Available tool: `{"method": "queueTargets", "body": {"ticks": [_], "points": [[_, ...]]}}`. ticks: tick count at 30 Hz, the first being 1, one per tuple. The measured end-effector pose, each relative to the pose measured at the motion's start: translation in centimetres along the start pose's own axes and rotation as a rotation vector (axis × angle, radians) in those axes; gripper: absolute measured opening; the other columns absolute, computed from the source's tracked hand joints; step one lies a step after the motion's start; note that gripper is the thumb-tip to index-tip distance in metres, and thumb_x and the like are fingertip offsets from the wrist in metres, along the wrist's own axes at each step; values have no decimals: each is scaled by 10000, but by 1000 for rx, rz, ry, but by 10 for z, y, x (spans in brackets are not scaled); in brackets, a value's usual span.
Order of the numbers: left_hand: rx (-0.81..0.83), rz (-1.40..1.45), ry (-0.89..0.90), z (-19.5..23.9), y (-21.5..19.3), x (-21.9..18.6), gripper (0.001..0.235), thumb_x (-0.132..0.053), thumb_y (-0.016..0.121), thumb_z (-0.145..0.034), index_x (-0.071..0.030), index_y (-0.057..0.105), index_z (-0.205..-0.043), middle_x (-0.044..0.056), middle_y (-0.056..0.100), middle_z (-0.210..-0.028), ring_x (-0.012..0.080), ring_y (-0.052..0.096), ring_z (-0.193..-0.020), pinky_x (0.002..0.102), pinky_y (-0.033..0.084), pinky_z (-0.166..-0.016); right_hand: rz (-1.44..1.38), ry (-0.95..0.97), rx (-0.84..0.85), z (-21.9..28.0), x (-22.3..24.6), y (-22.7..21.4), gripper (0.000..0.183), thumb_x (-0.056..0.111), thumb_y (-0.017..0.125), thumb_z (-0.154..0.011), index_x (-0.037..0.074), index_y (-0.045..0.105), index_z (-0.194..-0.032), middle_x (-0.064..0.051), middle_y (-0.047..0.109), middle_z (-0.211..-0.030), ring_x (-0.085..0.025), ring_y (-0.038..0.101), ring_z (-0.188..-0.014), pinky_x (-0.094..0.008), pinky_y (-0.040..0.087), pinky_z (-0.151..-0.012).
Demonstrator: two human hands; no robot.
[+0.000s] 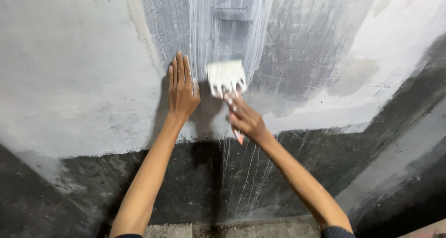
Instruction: The person dips a brush into a tray containing paint and applies the paint onto the walls with the brush.
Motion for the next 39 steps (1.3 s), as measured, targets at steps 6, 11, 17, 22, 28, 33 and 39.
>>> {"method": "queueTargets", "body": {"ticks": [6,11,17,22,28,33,39], "points": [[-75,23,49,-30,-11,-12,748,-60,497,-1009,41,115,-1644,223,77,-1726,385,92,-1612,512,104,-1342,138,98,35,-108,-90,-8,138,8,686,-975,124,617,-946,-85,538,-1518,-342,513,-1407,-355,656,-1018],[-60,9,43,-14,1,5,755,-39,495,-1000,47,112,-1645,227,72,-1727,384,93,-1611,514,107,-1341,115,110,111,-9,-37,21,225,-127,676,-917,78,653,-1008,-130,570,-1506,-341,502,-1439,-328,625,-1054],[-47,-7,36,4,3,14,747,-48,497,-1005,56,117,-1639,244,83,-1720,388,95,-1602,515,111,-1331,-155,-7,365,116,63,5,234,-11,734,-852,104,582,-987,-135,540,-1505,-325,439,-1433,-408,531,-1126],[-41,-9,15,-2,1,10,759,-49,500,-988,66,112,-1630,257,91,-1711,404,104,-1596,524,114,-1326,-21,-55,133,15,13,-4,224,-62,688,-978,121,559,-984,-101,521,-1542,-306,438,-1483,-359,563,-1167],[-53,29,-11,-3,-8,2,751,-50,496,-987,47,126,-1633,240,101,-1713,403,104,-1597,512,118,-1329,48,110,148,-42,-19,25,193,-78,671,-896,70,617,-1007,-199,571,-1475,-371,453,-1432,-436,514,-1157],[-41,-57,24,10,-8,17,726,-65,479,-1026,61,110,-1639,250,82,-1720,394,97,-1606,518,124,-1339,-127,-49,491,100,96,32,350,10,749,-841,30,598,-1155,-213,529,-1484,-377,403,-1442,-433,445,-1175],[-33,-1,-8,8,-4,16,726,-67,476,-1010,65,121,-1628,251,86,-1713,396,96,-1593,519,111,-1321,-188,-29,326,86,90,11,216,-20,721,-897,91,550,-971,-180,563,-1481,-335,471,-1440,-405,485,-1192]]}}
Point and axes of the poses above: each hand's wrist, its own z-axis away from the middle knuckle, its own y-axis out of the palm, x = y × z, the point moved 2 cm from there along -z, towards the middle knuckle
